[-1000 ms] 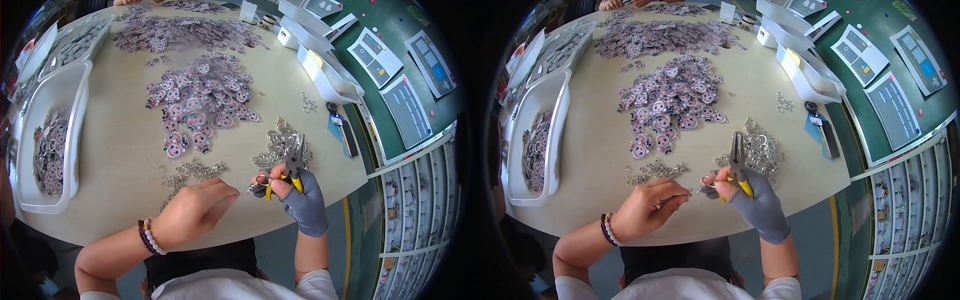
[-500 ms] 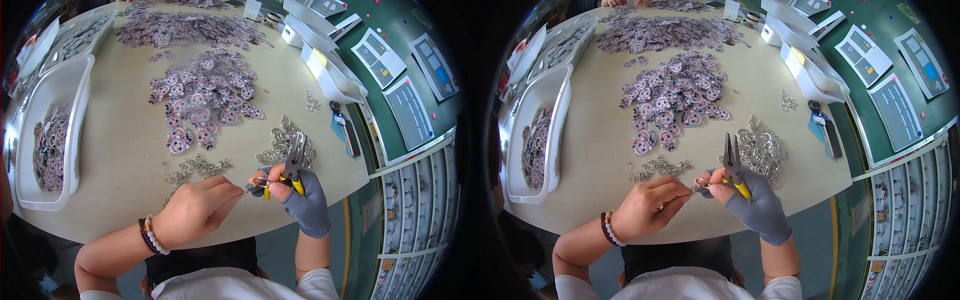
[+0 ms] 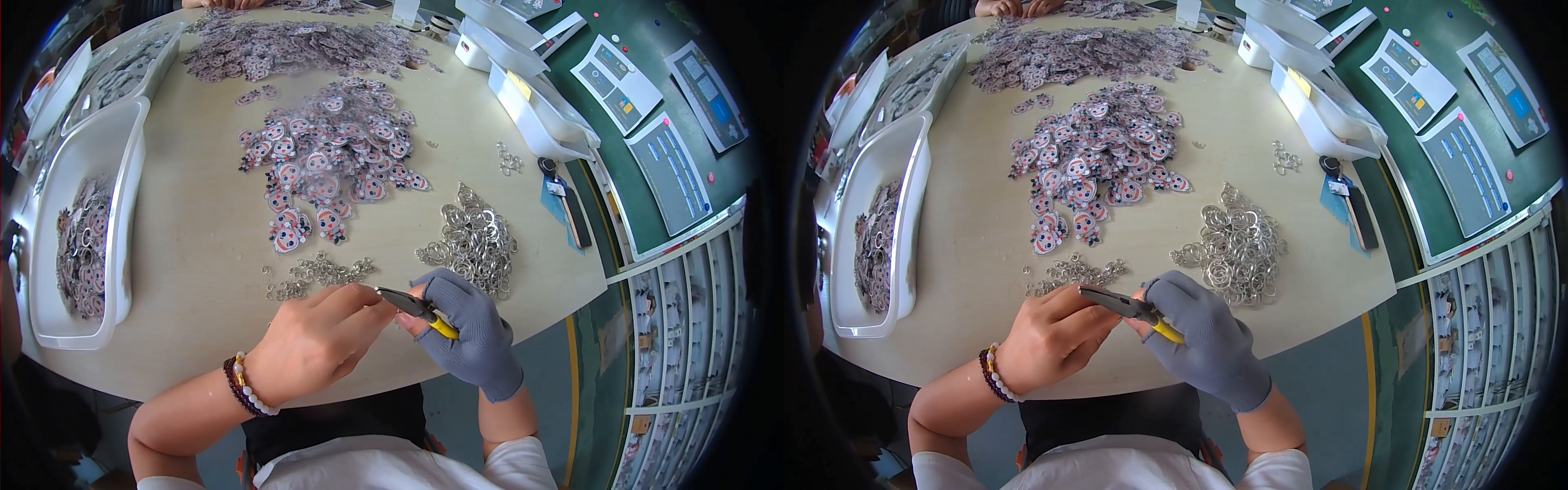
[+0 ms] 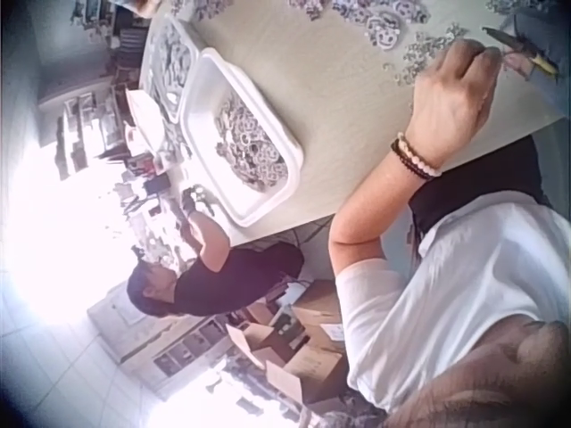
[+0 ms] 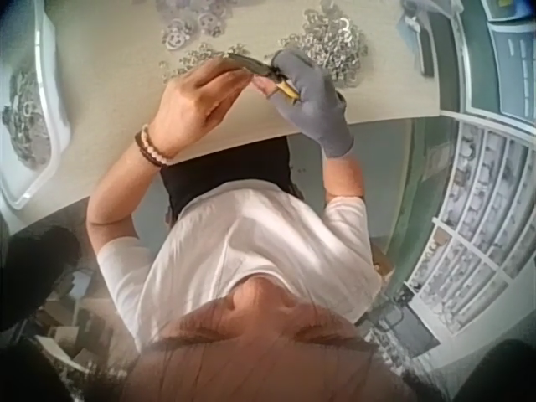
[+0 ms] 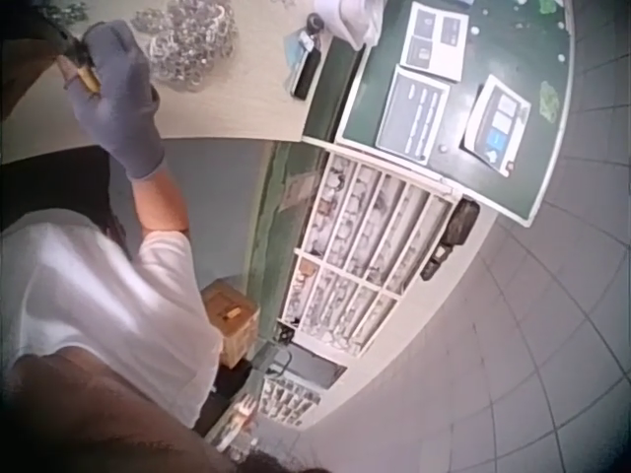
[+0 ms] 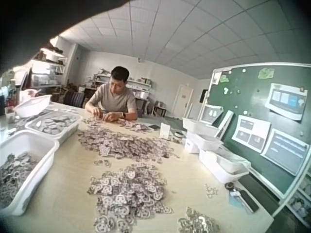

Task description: The person assembles keychains by attaching metal rings and plastic charms to them with pliers.

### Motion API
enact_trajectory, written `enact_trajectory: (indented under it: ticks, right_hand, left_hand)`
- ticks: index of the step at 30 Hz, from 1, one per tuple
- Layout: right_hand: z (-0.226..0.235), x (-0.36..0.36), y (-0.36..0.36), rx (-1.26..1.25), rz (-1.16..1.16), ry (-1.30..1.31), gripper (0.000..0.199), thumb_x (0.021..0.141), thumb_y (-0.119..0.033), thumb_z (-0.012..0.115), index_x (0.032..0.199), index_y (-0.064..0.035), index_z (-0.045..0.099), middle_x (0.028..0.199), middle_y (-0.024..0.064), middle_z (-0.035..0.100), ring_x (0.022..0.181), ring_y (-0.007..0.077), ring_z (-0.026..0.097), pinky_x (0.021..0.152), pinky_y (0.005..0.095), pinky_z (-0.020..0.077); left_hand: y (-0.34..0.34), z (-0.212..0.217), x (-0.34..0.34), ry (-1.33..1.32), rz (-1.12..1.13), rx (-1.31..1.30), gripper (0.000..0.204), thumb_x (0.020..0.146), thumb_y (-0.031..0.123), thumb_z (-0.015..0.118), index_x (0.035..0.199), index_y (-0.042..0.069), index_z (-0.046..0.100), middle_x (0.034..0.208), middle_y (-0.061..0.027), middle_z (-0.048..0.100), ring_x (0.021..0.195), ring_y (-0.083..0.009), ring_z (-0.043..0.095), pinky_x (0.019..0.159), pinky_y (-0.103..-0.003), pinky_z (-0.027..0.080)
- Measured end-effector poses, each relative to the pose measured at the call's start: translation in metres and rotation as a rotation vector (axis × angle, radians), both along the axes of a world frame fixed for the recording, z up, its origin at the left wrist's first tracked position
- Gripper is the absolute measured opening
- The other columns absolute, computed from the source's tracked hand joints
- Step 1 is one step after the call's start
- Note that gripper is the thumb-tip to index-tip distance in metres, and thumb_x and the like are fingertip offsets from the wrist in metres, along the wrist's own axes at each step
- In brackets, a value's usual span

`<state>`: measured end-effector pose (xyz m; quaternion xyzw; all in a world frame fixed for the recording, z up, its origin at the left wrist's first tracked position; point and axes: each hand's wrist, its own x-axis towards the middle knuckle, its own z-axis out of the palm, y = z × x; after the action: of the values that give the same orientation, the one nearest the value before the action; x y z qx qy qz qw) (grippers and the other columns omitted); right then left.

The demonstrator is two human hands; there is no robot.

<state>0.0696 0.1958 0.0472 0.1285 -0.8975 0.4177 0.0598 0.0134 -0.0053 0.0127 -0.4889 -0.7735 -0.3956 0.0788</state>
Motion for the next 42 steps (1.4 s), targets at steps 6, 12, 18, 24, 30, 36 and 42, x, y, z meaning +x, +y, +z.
enact_trajectory:
  ticks: [6, 12, 18, 24, 30, 36, 42]
  right_hand:
    - [-0.036, 0.013, -0.019, -0.422, -0.209, -0.030, 0.013, 0.089, -0.008, 0.067, 0.097, -0.0022, 0.058, 0.084, 0.0065, 0.058, 0.072, 0.0141, 0.059, 0.065, 0.0272, 0.0466]
    - [-0.030, 0.024, -0.019, -0.542, -0.217, -0.112, 0.020, 0.091, -0.014, 0.066, 0.105, -0.0017, 0.059, 0.088, 0.0081, 0.058, 0.077, 0.0130, 0.057, 0.068, 0.0276, 0.0462]
    - [-0.017, 0.029, 0.001, 0.065, -0.180, 0.133, 0.031, 0.088, -0.020, 0.069, 0.109, 0.0007, 0.059, 0.098, 0.0149, 0.056, 0.081, 0.0258, 0.060, 0.070, 0.0341, 0.0488]
    - [-0.019, 0.035, 0.003, 0.278, -0.185, 0.202, 0.036, 0.084, -0.023, 0.070, 0.110, -0.0004, 0.060, 0.099, 0.0154, 0.055, 0.084, 0.0325, 0.058, 0.074, 0.0402, 0.0485]
    - [-0.016, 0.036, 0.001, 0.373, -0.185, 0.238, 0.035, 0.081, -0.022, 0.072, 0.106, -0.0010, 0.060, 0.095, 0.0140, 0.055, 0.080, 0.0316, 0.057, 0.070, 0.0402, 0.0476]
    - [-0.021, 0.037, -0.002, 0.357, -0.203, 0.230, 0.028, 0.081, -0.021, 0.072, 0.097, -0.0020, 0.060, 0.088, 0.0103, 0.057, 0.070, 0.0277, 0.057, 0.061, 0.0379, 0.0471]
    - [-0.025, 0.030, -0.013, 0.336, -0.246, 0.265, 0.023, 0.082, -0.020, 0.072, 0.093, -0.0038, 0.059, 0.086, 0.0087, 0.057, 0.068, 0.0269, 0.058, 0.059, 0.0373, 0.0474]
  left_hand:
    - [0.004, 0.000, 0.003, -0.257, -0.006, 0.162, 0.037, 0.074, -0.004, 0.066, 0.110, 0.002, 0.063, 0.100, -0.0123, 0.064, 0.083, -0.0284, 0.065, 0.067, -0.036, 0.054]
    - [0.001, 0.003, -0.001, -0.246, -0.011, 0.169, 0.023, 0.081, -0.003, 0.069, 0.104, 0.000, 0.067, 0.097, -0.0124, 0.066, 0.081, -0.0265, 0.067, 0.068, -0.033, 0.055]
    - [0.001, 0.004, -0.001, -0.155, 0.009, 0.238, 0.027, 0.079, -0.008, 0.070, 0.104, 0.001, 0.068, 0.095, -0.0121, 0.067, 0.079, -0.0246, 0.067, 0.067, -0.032, 0.054]
    - [-0.001, 0.001, -0.003, -0.110, -0.029, 0.218, 0.039, 0.071, -0.011, 0.064, 0.109, -0.001, 0.064, 0.099, -0.0152, 0.064, 0.085, -0.0300, 0.064, 0.070, -0.036, 0.054]
    - [-0.001, 0.003, -0.004, -0.051, -0.026, 0.199, 0.038, 0.070, -0.010, 0.065, 0.107, -0.003, 0.064, 0.099, -0.0154, 0.063, 0.086, -0.0297, 0.064, 0.071, -0.036, 0.054]
    - [0.000, 0.002, -0.003, -0.077, -0.019, 0.201, 0.035, 0.071, -0.009, 0.065, 0.106, -0.003, 0.063, 0.098, -0.0154, 0.063, 0.084, -0.0297, 0.064, 0.069, -0.036, 0.054]
    - [-0.002, 0.004, -0.006, 0.014, 0.028, 0.181, 0.033, 0.072, -0.007, 0.066, 0.105, -0.004, 0.063, 0.096, -0.0149, 0.063, 0.080, -0.0286, 0.064, 0.066, -0.035, 0.054]
